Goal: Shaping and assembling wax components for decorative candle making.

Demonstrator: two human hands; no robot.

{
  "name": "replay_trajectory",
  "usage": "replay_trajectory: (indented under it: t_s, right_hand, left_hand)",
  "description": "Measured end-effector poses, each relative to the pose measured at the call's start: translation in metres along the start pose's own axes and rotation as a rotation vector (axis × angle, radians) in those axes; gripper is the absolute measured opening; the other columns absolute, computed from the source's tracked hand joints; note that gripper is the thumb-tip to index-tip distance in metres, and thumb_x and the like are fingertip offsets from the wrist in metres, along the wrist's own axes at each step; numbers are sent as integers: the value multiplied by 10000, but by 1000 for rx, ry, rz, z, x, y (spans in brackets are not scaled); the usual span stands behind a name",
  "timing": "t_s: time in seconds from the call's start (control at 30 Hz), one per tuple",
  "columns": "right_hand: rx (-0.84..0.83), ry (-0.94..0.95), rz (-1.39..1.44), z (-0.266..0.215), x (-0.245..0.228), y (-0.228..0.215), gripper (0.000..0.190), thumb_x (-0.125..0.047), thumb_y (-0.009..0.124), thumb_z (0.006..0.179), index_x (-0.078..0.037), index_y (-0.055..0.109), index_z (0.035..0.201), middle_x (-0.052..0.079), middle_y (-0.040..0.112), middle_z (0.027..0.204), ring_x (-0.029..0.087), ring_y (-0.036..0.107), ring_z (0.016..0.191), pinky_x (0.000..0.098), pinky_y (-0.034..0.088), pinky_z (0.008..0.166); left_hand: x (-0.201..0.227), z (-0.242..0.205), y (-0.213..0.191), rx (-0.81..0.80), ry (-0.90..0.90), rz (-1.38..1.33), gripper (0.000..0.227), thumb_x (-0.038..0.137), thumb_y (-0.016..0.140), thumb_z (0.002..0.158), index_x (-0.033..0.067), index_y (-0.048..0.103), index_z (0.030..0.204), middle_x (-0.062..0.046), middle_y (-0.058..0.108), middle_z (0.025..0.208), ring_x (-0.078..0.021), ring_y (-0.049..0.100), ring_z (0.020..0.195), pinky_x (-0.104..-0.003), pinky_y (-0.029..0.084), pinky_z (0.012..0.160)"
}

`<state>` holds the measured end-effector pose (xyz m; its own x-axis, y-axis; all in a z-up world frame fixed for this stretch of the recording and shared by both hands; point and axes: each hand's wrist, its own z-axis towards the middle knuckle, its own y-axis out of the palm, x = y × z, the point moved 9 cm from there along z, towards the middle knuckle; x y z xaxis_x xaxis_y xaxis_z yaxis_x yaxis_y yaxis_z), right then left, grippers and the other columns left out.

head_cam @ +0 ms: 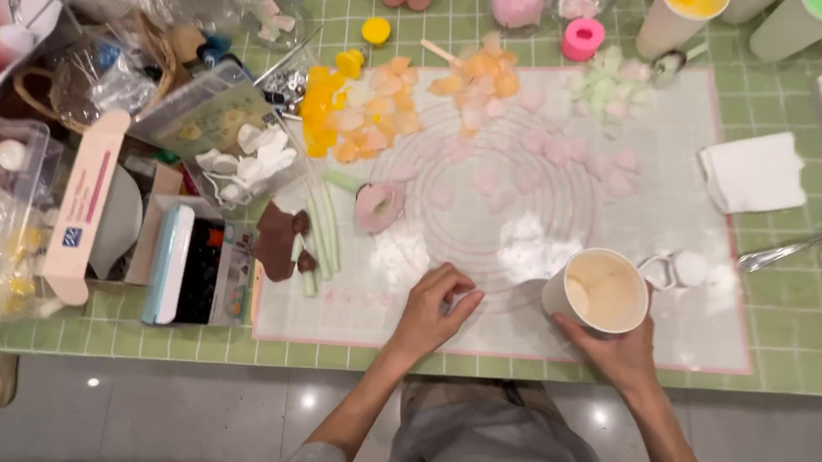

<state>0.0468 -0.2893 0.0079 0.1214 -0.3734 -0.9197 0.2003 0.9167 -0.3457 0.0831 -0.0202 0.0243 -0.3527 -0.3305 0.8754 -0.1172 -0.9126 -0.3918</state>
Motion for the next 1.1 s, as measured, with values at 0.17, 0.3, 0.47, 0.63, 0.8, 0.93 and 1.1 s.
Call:
replay_trajectory:
  t_s: [0.17,0.3,0.47,0.63,0.8,0.93,1.1]
  right_hand:
    - [59,-75,-179,-34,-2,13,882,-243,941,691,27,465,1383,143,701,1210,223,688,1110,372,564,942]
    - [19,-168,-161,-42,-13,34,752,-246,938,790,-6,536,1378,135,721,1228,222,729,1080,359,615,891]
    - [-23,-395,-176,-48,-43,59,812,-231,936,814,30,444,1406,204,663,1256,287,707,1110,390,600,897]
    - [-123,-372,-26,-11,-43,76,868,-274,915,857,37,325,1412,199,691,1233,268,733,1104,371,621,898]
    - [-80,-417,-70,1,-40,78,855,-256,913,858,26,341,1427,223,695,1239,295,721,1114,404,600,902]
    - [-125,-432,-6,-4,-34,77,856,-269,890,857,30,342,1442,216,700,1240,295,726,1111,399,598,919]
    - [-111,-372,-37,-1,-33,74,795,-291,884,840,28,428,1409,217,710,1204,282,733,1064,380,597,889]
  left_hand:
    - [-14,-19,11,6,67,48,151,160,745,937,32,668,921,-83,612,838,-223,580,705,-344,473,647]
    - [14,-19,4,64,244,94,157,170,743,953,44,662,907,-76,615,841,-247,586,727,-364,470,692]
    - [13,-43,6,138,305,203,178,173,765,920,39,652,890,-80,610,791,-249,601,722,-379,463,707]
    - [8,-46,-26,274,152,29,150,145,735,929,23,680,997,-71,665,832,-196,630,709,-326,503,649]
    - [16,-62,-117,472,292,171,151,54,673,930,16,653,1075,-106,674,966,-216,680,847,-330,555,779]
    - [-1,-65,-222,519,239,533,138,-18,644,928,25,673,1057,-146,680,1009,-353,676,953,-426,535,848]
    - [-39,-64,-311,340,-122,840,230,-35,616,857,57,727,1036,-175,687,1027,-392,653,1012,-482,506,873]
